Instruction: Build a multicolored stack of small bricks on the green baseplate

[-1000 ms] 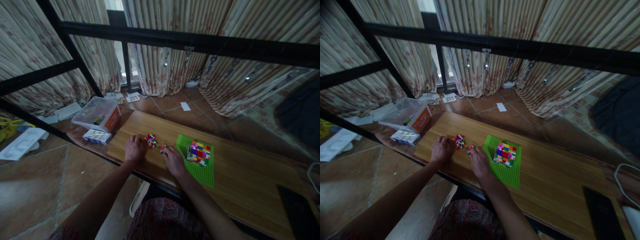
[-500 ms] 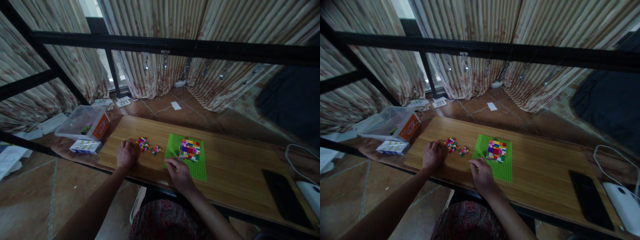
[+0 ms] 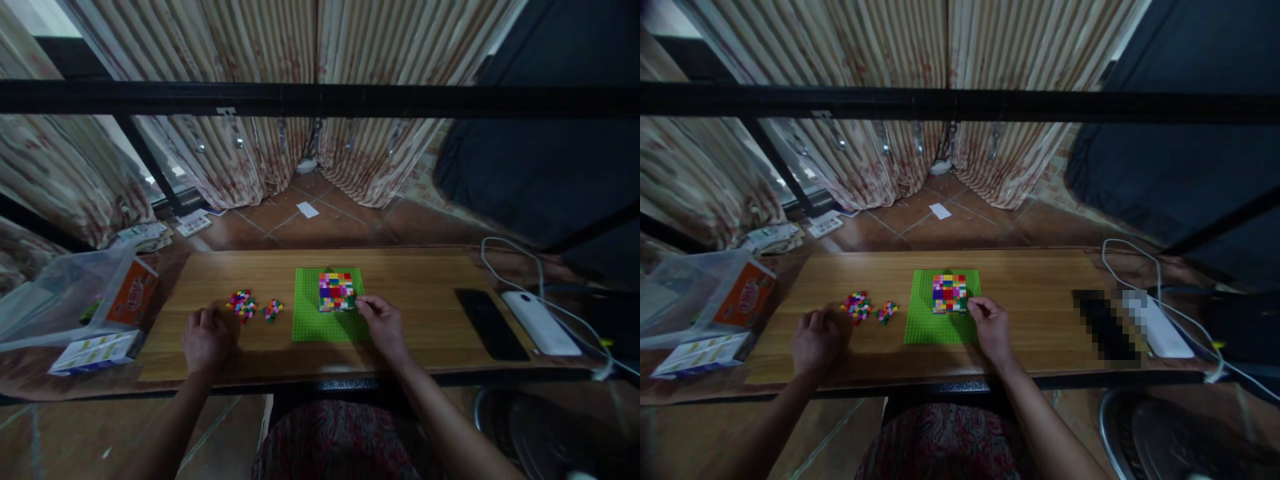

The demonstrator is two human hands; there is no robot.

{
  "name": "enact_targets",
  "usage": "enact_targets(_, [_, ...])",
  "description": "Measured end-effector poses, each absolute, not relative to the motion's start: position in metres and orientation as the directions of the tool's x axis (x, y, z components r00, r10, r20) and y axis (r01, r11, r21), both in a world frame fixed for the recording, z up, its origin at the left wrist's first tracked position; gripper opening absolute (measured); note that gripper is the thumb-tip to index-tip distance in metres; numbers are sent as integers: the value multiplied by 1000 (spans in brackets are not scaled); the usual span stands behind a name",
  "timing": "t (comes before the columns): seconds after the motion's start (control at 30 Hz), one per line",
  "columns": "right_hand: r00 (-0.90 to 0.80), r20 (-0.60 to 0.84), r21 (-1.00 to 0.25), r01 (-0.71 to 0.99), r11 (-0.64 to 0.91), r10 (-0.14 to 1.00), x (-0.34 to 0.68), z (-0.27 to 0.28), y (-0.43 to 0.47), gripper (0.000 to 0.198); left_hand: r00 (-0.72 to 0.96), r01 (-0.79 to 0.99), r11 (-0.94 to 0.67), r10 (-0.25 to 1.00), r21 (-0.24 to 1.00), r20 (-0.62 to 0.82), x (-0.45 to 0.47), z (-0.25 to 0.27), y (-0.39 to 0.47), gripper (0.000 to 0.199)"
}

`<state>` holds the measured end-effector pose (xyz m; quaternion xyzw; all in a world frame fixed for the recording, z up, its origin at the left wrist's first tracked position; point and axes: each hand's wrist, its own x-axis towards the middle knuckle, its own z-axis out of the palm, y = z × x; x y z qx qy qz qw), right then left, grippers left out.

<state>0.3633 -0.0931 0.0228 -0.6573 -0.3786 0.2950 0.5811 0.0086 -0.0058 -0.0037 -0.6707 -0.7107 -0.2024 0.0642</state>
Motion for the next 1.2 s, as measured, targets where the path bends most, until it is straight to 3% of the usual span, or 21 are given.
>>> enact_targets(0.17, [522,84,-994,102,36,849,361,18,-79,22,-56,980,-21,925,198,375,9,-1,-5,30])
enact_targets(0.4, [502,142,-985,154,73,853,362,17,-73,15,-85,976,1,924,220,374,8,-3,-5,31])
enact_targets(0.77, [549,-167,-965,-261,-22,819,357,24,-64,34,-121,969,40,937,244,327,12,0,-7,30])
enact_targets(1.2, [513,-190,-960,-274,-50,837,357,22,-65,37,-104,980,42,943,197,317,14,3,-9,31])
